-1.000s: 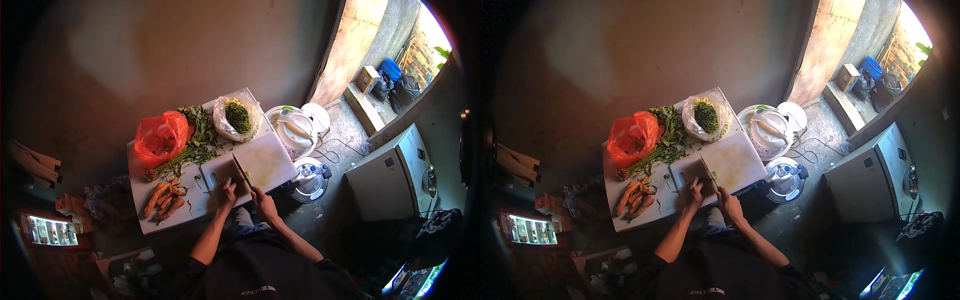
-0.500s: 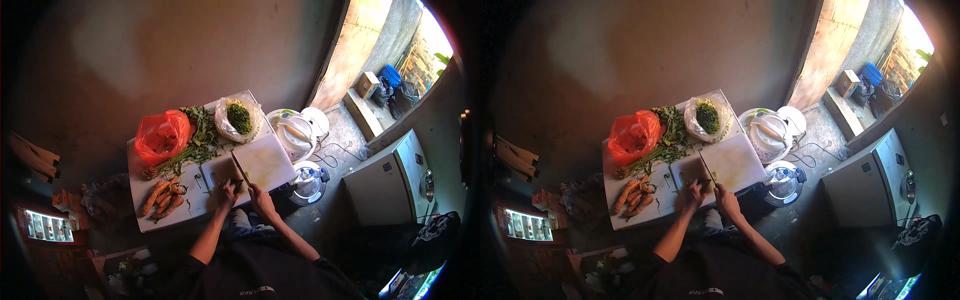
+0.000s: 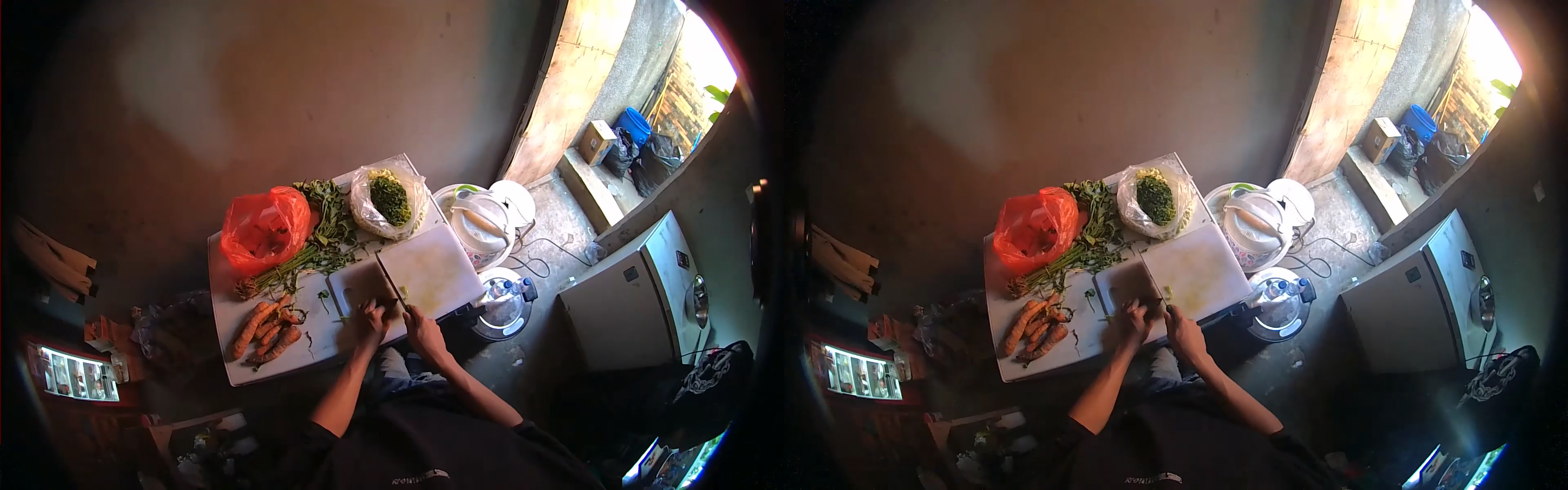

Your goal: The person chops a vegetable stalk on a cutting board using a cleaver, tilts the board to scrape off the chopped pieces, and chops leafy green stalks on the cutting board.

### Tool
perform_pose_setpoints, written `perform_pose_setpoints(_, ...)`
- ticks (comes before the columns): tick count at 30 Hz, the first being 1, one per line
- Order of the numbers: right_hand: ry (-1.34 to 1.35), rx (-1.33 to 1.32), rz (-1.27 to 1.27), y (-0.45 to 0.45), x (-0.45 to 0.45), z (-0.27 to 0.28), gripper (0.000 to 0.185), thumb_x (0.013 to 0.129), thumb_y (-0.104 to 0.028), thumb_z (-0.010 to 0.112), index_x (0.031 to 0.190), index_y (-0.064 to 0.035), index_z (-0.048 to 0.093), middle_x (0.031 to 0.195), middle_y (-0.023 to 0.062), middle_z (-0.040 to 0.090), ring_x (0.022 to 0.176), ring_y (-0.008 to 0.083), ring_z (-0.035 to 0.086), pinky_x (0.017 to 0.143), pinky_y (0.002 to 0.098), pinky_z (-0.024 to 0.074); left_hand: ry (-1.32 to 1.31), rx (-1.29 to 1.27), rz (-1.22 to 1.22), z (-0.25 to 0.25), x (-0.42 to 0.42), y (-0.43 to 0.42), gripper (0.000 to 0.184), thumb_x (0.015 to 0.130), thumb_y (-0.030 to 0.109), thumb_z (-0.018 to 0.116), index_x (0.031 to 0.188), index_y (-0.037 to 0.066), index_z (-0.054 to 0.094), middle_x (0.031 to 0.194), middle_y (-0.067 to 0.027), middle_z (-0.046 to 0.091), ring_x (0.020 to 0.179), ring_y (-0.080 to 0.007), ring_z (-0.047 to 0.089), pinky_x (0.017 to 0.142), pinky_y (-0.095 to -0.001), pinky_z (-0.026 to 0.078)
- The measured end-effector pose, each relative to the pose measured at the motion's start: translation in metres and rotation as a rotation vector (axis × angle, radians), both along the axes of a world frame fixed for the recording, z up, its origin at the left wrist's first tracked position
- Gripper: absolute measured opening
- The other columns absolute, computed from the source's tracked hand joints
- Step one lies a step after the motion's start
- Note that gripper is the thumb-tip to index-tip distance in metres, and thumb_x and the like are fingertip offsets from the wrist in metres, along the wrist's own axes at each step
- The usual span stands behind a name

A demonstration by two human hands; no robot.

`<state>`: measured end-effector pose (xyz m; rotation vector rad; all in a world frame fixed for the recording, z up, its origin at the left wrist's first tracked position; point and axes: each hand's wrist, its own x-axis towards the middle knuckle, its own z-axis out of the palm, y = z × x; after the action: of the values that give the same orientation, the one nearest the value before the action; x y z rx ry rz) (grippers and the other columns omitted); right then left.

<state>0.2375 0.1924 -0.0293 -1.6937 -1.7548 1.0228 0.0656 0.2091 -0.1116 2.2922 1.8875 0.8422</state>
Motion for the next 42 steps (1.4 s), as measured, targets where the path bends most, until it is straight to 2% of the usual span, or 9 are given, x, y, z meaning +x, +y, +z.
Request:
perform_pose_setpoints(2,-0.021,0.003,0.002,0.001,0.0,-0.003,0.035,0.102,-0.034,0.047,0.123,-0.0065,0.056,0.084,0.0308,0.065,0.082,0.0521,0.062,0.071,0.058,0.0496,0.018,0.042,-0.015,-0.001,0.0,0.002,0.02,0.076,0.023,0.072,0.078,0.005,0.065,0.102,-0.0188,0.061,0.1,-0.038,0.059,0.088,-0.0476,0.047)
perform_pose_setpoints(10,0.02,0.042,0.034,0.022,-0.01,0.004,0.037,0.103,-0.033,0.046,0.123,-0.0038,0.057,0.086,0.0313,0.065,0.082,0.0512,0.063,0.07,0.0578,0.048,-0.096,-0.062,0.027,0.005,0.006,0.003,0.02,0.084,0.024,0.071,0.095,0.008,0.074,0.101,-0.0173,0.062,0.095,-0.0354,0.059,0.083,-0.0471,0.047)
perform_pose_setpoints(15,0.008,-0.019,0.014,0.007,-0.005,0.004,0.035,0.103,-0.032,0.046,0.123,-0.0058,0.057,0.089,0.0309,0.065,0.085,0.0511,0.062,0.072,0.0585,0.0477,-0.105,-0.072,-0.006,-0.005,-0.001,0.001,0.021,0.082,0.027,0.073,0.088,0.008,0.073,0.105,-0.0191,0.065,0.092,-0.038,0.06,0.085,-0.0495,0.047)
perform_pose_setpoints(18,0.028,0.011,-0.005,0.007,-0.008,-0.009,0.035,0.103,-0.033,0.047,0.123,-0.0067,0.057,0.088,0.0314,0.065,0.084,0.0513,0.062,0.072,0.0586,0.0471,-0.016,0.123,0.039,-0.009,0.001,0.001,0.024,0.081,0.03,0.073,0.084,0.007,0.072,0.104,-0.0193,0.063,0.093,-0.0383,0.06,0.086,-0.0508,0.046)
perform_pose_setpoints(26,0.055,0.011,0.041,0.021,-0.001,0.002,0.034,0.102,-0.031,0.049,0.123,-0.0065,0.057,0.083,0.0305,0.064,0.085,0.0515,0.062,0.071,0.0573,0.0467,-0.097,-0.157,0.079,-0.003,0.003,-0.002,0.022,0.083,0.028,0.071,0.089,0.007,0.073,0.124,-0.0209,0.06,0.119,-0.0406,0.055,0.1,-0.0523,0.044)
perform_pose_setpoints(33,0.021,0.007,0.011,0.006,-0.003,-0.004,0.033,0.102,-0.031,0.049,0.123,-0.0067,0.057,0.084,0.0303,0.064,0.084,0.0518,0.062,0.07,0.0578,0.0469,-0.101,-0.15,0.024,-0.008,-0.003,-0.001,0.023,0.081,0.026,0.072,0.094,0.008,0.072,0.123,-0.0226,0.06,0.119,-0.0428,0.055,0.1,-0.0586,0.041)
perform_pose_setpoints(36,0.023,0.023,0.05,0.015,-0.007,-0.012,0.032,0.102,-0.031,0.049,0.123,-0.0068,0.056,0.081,0.0307,0.063,0.082,0.0524,0.061,0.068,0.0581,0.0459,-0.084,-0.102,0.038,-0.009,-0.002,-0.002,0.024,0.08,0.027,0.072,0.094,0.008,0.072,0.118,-0.0212,0.062,0.118,-0.0426,0.055,0.099,-0.0593,0.042)
perform_pose_setpoints(39,0.116,0.077,0.054,0.022,-0.008,-0.011,0.031,0.102,-0.03,0.049,0.123,-0.0066,0.056,0.078,0.031,0.062,0.079,0.053,0.06,0.066,0.0587,0.0447,-0.161,-0.098,0.036,-0.004,-0.001,0.002,0.022,0.08,0.028,0.072,0.092,0.009,0.072,0.106,-0.0186,0.063,0.108,-0.0406,0.058,0.093,-0.0553,0.045)
perform_pose_setpoints(42,0.024,0.038,0.079,0.017,-0.003,0.001,0.03,0.102,-0.028,0.049,0.122,-0.0065,0.056,0.079,0.0317,0.062,0.08,0.0533,0.06,0.067,0.059,0.045,-0.254,-0.094,0.008,0.003,-0.003,0.0,0.021,0.08,0.03,0.071,0.089,0.011,0.073,0.094,-0.0162,0.061,0.097,-0.0375,0.059,0.085,-0.0505,0.046)
